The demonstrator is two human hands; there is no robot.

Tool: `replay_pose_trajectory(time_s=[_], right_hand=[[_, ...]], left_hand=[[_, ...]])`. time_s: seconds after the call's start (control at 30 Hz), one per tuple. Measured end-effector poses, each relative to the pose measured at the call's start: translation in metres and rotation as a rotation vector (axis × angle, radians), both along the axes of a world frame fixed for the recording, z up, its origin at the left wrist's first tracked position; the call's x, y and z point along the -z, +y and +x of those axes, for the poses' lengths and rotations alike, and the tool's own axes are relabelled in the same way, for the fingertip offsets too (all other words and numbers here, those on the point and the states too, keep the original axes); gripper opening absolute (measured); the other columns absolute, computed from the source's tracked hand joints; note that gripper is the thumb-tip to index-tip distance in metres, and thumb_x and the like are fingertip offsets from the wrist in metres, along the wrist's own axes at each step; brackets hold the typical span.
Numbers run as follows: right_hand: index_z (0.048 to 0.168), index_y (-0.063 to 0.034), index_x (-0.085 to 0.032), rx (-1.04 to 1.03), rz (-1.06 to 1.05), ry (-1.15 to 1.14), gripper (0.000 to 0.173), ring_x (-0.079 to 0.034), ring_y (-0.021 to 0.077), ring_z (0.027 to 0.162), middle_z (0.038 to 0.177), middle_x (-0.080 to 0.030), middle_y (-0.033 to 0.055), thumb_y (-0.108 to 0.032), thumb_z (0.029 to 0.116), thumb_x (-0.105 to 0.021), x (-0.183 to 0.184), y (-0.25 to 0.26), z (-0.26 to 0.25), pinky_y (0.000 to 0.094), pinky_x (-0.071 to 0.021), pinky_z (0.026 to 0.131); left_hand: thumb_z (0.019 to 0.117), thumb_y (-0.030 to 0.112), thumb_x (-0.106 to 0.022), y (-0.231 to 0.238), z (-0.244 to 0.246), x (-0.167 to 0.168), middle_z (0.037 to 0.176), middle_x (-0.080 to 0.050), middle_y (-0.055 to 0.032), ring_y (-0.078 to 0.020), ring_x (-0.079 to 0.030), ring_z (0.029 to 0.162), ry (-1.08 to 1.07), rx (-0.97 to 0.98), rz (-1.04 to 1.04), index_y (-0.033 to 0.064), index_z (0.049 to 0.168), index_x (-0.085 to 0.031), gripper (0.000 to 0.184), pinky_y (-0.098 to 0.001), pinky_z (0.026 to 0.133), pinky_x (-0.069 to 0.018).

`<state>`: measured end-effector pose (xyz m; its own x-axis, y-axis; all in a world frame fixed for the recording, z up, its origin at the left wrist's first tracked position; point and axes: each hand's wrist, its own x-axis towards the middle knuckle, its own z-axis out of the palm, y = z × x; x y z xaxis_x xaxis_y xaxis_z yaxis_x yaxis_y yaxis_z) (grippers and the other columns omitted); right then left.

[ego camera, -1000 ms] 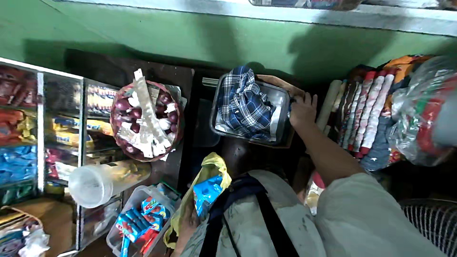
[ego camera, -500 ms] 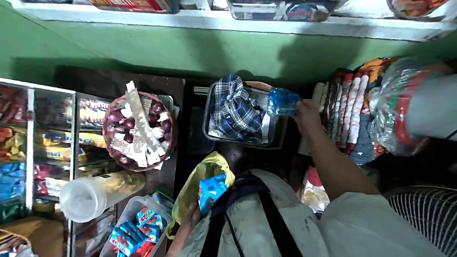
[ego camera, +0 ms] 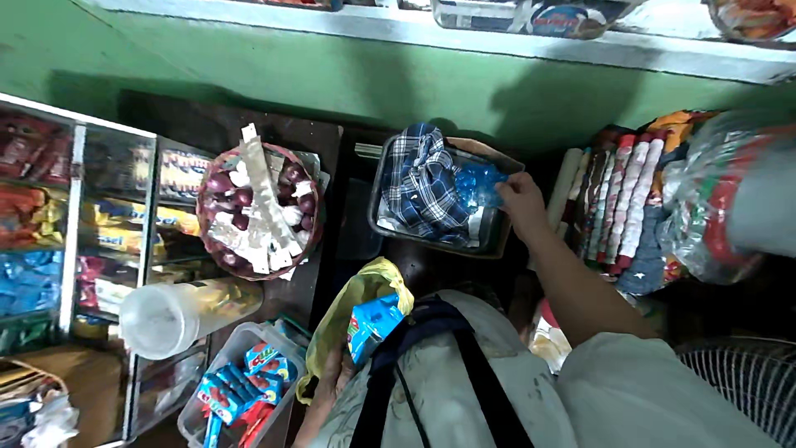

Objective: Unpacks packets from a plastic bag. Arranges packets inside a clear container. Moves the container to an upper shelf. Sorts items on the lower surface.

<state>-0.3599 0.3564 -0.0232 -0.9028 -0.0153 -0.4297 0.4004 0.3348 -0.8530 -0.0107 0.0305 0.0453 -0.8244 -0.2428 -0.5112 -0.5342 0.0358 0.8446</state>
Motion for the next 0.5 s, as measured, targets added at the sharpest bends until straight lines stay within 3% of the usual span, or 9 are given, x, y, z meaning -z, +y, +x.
replay_pose_trajectory(time_s=[0.13, 0.2, 0.27, 0.33, 0.43, 0.5], right_hand=[[0.123, 0.0020, -0.059, -0.264, 0.286, 0.022, 0.035, -0.064, 0.0364, 0.112, 0.123, -0.063, 0.0241, -0.018, 0.0956, -0.068, 0.000, -0.026, 0.003, 0.0553, -0.0530, 0.095], [0.126, 0.0019, -0.057, -0.290, 0.268, 0.014, 0.043, -0.061, 0.0374, 0.119, 0.131, -0.059, 0.0250, -0.019, 0.0924, -0.074, 0.014, -0.038, 0.004, 0.0551, -0.0515, 0.099], [0.132, 0.0025, -0.053, -0.250, 0.244, 0.015, 0.057, -0.060, 0.0399, 0.122, 0.135, -0.057, 0.0270, -0.024, 0.0888, -0.080, 0.027, -0.048, 0.005, 0.0572, -0.0509, 0.100], [0.135, 0.0019, -0.049, -0.172, 0.267, 0.005, 0.063, -0.062, 0.0405, 0.117, 0.132, -0.059, 0.0267, -0.028, 0.0888, -0.080, 0.038, -0.055, 0.005, 0.0584, -0.0521, 0.097], [0.140, 0.0037, -0.046, -0.065, 0.270, -0.052, 0.059, -0.065, 0.0399, 0.112, 0.126, -0.062, 0.0269, -0.024, 0.0946, -0.071, 0.054, -0.057, -0.002, 0.0582, -0.0534, 0.095], [0.144, -0.0001, -0.044, 0.077, 0.119, -0.105, 0.056, -0.068, 0.0341, 0.108, 0.128, -0.062, 0.0239, -0.018, 0.0957, -0.065, 0.066, -0.052, -0.005, 0.0528, -0.0589, 0.089]], left_hand=[[0.1067, 0.033, -0.048, -0.001, -0.002, -0.025, 0.153, -0.046, -0.0201, -0.0146, -0.049, 0.138, -0.111, 0.142, -0.062, -0.0061, 0.155, -0.030, 0.065, -0.0302, 0.115, -0.0415], [0.1072, 0.045, -0.046, -0.008, 0.006, -0.012, 0.158, -0.041, -0.0203, -0.0184, -0.045, 0.143, -0.060, 0.208, -0.042, -0.0045, 0.158, -0.024, 0.074, -0.0345, 0.118, -0.0400], [0.1061, 0.050, -0.045, -0.006, 0.000, -0.020, 0.156, -0.041, -0.0213, -0.0182, -0.045, 0.143, -0.046, 0.249, -0.022, -0.0065, 0.157, -0.024, 0.079, -0.0342, 0.119, -0.0386], [0.1055, 0.050, -0.047, -0.003, -0.005, -0.030, 0.160, -0.037, -0.0198, -0.0180, -0.040, 0.147, -0.103, 0.261, -0.014, -0.0045, 0.159, -0.022, 0.080, -0.0346, 0.122, -0.0344], [0.1045, 0.040, -0.051, -0.004, -0.004, -0.026, 0.158, -0.042, -0.0158, -0.0149, -0.046, 0.143, -0.160, 0.274, -0.067, 0.0014, 0.160, -0.027, 0.071, -0.0339, 0.119, -0.0392], [0.1040, 0.039, -0.053, -0.009, 0.001, -0.014, 0.157, -0.045, -0.0132, -0.0154, -0.049, 0.141, -0.200, 0.300, -0.103, 0.0070, 0.160, -0.030, 0.069, -0.0377, 0.117, -0.0421]])
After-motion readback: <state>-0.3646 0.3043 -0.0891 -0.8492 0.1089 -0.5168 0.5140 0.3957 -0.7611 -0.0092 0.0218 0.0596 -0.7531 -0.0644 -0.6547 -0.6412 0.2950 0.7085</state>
